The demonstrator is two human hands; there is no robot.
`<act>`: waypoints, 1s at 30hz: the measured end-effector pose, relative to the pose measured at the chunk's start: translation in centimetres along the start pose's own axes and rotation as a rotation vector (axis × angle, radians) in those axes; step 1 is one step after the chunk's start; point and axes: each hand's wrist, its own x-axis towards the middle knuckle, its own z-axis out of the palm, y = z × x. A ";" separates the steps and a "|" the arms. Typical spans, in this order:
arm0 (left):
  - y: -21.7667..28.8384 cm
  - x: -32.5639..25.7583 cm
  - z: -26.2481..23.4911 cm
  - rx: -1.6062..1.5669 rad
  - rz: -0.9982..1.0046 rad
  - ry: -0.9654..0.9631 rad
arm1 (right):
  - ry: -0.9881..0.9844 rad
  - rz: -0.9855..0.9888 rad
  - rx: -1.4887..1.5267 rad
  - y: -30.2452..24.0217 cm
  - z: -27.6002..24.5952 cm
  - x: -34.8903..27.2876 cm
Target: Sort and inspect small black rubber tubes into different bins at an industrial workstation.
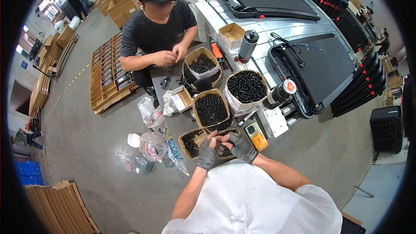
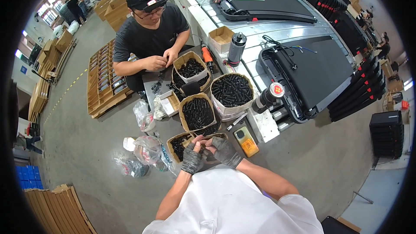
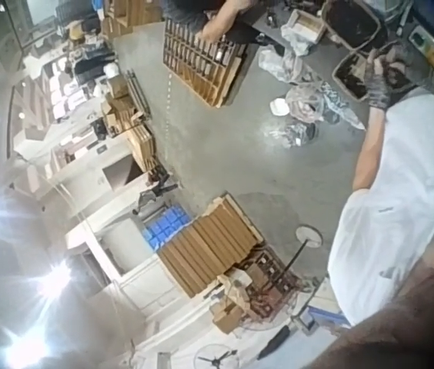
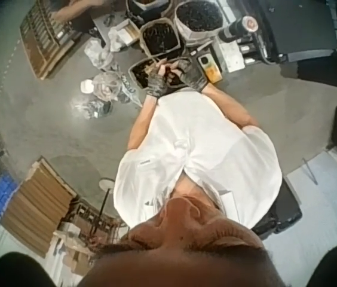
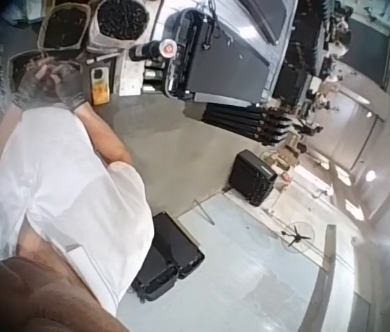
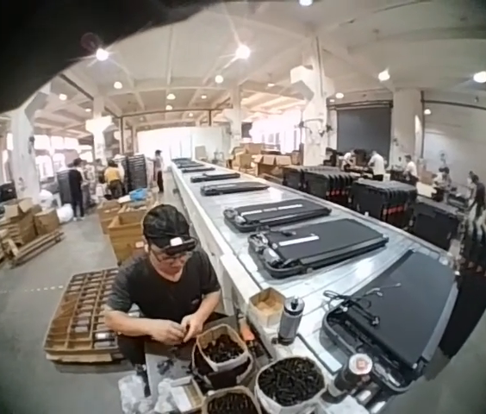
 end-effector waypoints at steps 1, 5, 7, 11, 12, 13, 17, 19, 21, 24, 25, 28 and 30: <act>-0.4 0.1 -0.5 0.001 0.003 -0.002 | 0.002 -0.003 -0.001 -0.2 -0.3 0.0; -2.0 0.3 -2.8 0.032 -0.177 -0.061 | 0.010 -0.095 -0.065 0.0 -0.6 0.0; 0.2 -0.1 -1.1 0.336 -0.116 -0.116 | -0.001 -0.117 -0.196 0.7 -1.0 -0.3; -0.2 -0.2 -2.2 0.243 -0.240 -0.009 | -0.031 -0.125 -0.197 0.3 -0.9 0.1; -0.1 -0.2 -2.2 0.279 -0.194 -0.020 | -0.045 -0.117 -0.181 0.1 -1.1 0.1; -0.2 -0.2 -2.1 0.283 -0.188 -0.022 | -0.041 -0.123 -0.181 0.2 -1.1 0.2; 0.8 -0.2 0.5 0.076 -0.140 0.106 | -0.058 -0.109 -0.102 0.7 -0.8 0.0; -0.5 0.1 -0.1 0.254 -0.038 0.079 | -0.065 -0.219 -0.163 -0.4 -0.6 0.4; -3.2 0.7 -2.3 0.065 -0.123 0.067 | -0.150 -0.324 -0.236 -0.7 -0.4 0.6; -2.0 0.1 -0.7 0.721 0.218 0.033 | -0.125 -0.306 -0.161 1.4 0.0 -0.2; -2.0 -0.2 -0.9 0.973 0.354 0.013 | -0.172 -0.217 -0.107 1.4 0.0 -0.4; -2.0 -0.5 -1.3 0.292 -0.082 0.101 | -0.077 0.137 0.132 -0.2 0.1 -0.3; -2.4 -0.4 -1.4 -0.133 -0.239 0.117 | 0.007 0.280 0.237 1.1 -0.5 0.2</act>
